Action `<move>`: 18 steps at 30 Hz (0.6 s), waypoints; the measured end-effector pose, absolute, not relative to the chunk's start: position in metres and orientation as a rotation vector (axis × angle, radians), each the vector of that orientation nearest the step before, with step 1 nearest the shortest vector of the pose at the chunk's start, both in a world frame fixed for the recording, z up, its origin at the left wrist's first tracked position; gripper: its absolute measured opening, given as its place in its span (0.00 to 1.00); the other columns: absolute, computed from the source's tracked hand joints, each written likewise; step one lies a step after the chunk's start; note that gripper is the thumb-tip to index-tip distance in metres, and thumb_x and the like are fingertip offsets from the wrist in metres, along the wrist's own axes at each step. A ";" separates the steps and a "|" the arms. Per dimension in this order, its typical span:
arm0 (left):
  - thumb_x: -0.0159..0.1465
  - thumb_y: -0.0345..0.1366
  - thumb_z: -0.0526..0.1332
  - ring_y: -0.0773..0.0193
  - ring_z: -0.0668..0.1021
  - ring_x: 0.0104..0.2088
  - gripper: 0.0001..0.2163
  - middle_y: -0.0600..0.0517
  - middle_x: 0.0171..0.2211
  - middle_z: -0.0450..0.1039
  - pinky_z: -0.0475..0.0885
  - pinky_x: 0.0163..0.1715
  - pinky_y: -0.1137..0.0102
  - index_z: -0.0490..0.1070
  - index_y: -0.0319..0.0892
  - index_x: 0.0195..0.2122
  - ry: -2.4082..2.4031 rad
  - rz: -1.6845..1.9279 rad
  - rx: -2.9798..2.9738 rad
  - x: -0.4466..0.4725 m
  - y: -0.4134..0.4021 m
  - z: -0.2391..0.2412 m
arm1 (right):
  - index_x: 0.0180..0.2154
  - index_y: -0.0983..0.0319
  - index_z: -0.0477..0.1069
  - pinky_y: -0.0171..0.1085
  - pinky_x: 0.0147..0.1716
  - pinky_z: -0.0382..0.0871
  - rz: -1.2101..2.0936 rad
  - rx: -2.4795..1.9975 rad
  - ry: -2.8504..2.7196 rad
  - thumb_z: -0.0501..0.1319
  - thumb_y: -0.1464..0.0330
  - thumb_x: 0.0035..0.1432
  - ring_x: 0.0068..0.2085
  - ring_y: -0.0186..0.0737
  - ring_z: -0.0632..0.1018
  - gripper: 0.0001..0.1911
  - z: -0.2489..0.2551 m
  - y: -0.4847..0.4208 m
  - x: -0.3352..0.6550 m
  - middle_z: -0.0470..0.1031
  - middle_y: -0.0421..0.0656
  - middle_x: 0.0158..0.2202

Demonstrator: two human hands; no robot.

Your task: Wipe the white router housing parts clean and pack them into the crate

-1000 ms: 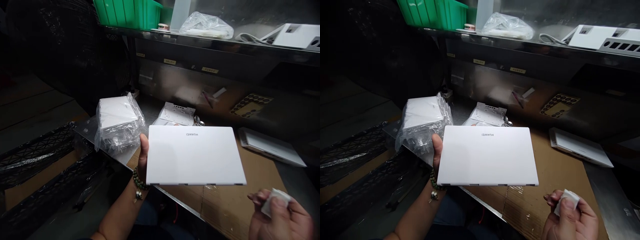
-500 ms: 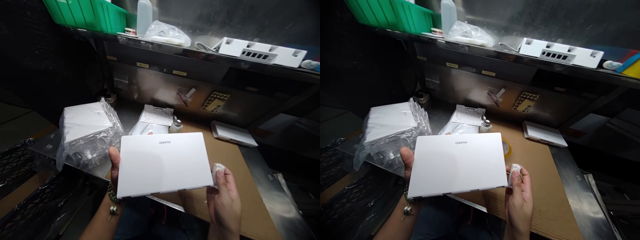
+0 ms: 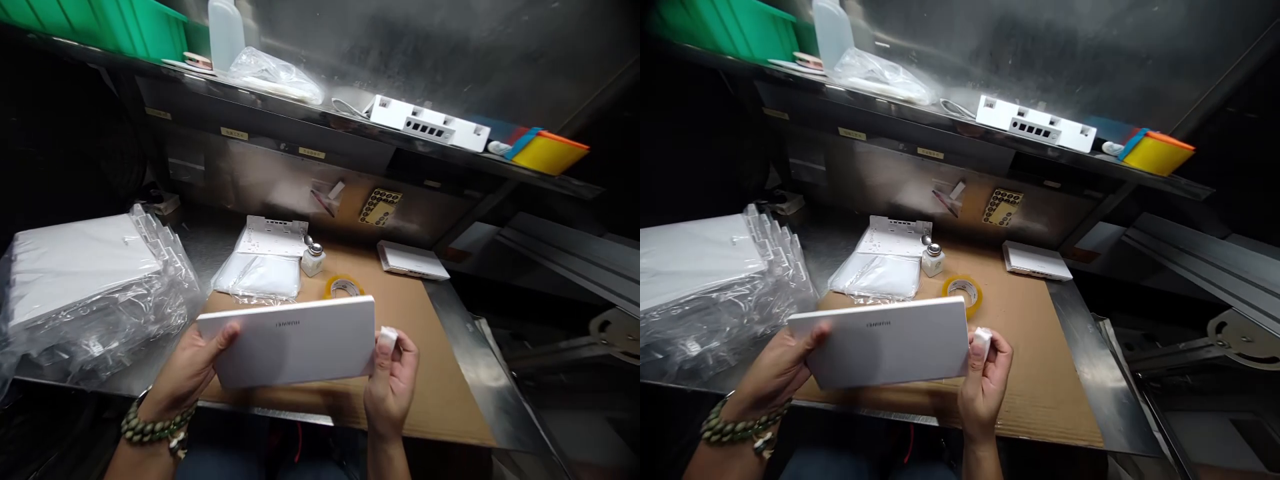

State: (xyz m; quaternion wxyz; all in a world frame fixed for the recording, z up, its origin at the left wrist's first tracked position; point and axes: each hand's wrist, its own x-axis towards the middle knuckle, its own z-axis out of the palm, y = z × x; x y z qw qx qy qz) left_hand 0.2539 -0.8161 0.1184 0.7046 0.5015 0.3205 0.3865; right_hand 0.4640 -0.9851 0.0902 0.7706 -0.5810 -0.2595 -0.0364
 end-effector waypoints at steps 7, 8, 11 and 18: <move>0.56 0.46 0.74 0.49 0.83 0.40 0.08 0.47 0.36 0.85 0.78 0.46 0.63 0.86 0.49 0.32 0.476 1.047 1.692 0.249 -0.832 0.139 | 0.49 0.56 0.61 0.32 0.26 0.66 0.167 -1.144 -0.514 0.57 0.54 0.69 0.24 0.28 0.72 0.15 0.116 -0.994 0.483 0.80 0.42 0.43; 0.57 0.45 0.73 0.48 0.84 0.40 0.07 0.47 0.36 0.85 0.78 0.45 0.63 0.86 0.50 0.33 0.435 1.031 1.719 0.249 -0.832 0.141 | 0.47 0.56 0.61 0.31 0.21 0.63 0.287 -1.104 -0.505 0.58 0.53 0.69 0.20 0.27 0.69 0.16 0.120 -0.995 0.483 0.80 0.42 0.43; 0.59 0.40 0.72 0.47 0.84 0.41 0.04 0.47 0.36 0.85 0.78 0.46 0.61 0.86 0.51 0.35 0.337 0.965 1.782 0.253 -0.828 0.146 | 0.42 0.57 0.60 0.30 0.18 0.61 0.496 -1.040 -0.447 0.61 0.50 0.65 0.19 0.28 0.70 0.19 0.125 -0.994 0.481 0.81 0.41 0.37; 0.61 0.34 0.71 0.48 0.84 0.44 0.05 0.43 0.39 0.84 0.70 0.59 0.55 0.86 0.47 0.38 0.203 0.827 1.737 0.261 -0.831 0.147 | 0.37 0.59 0.67 0.32 0.24 0.71 0.510 -0.981 -0.282 0.67 0.54 0.60 0.26 0.33 0.75 0.17 0.114 -0.990 0.485 0.75 0.36 0.28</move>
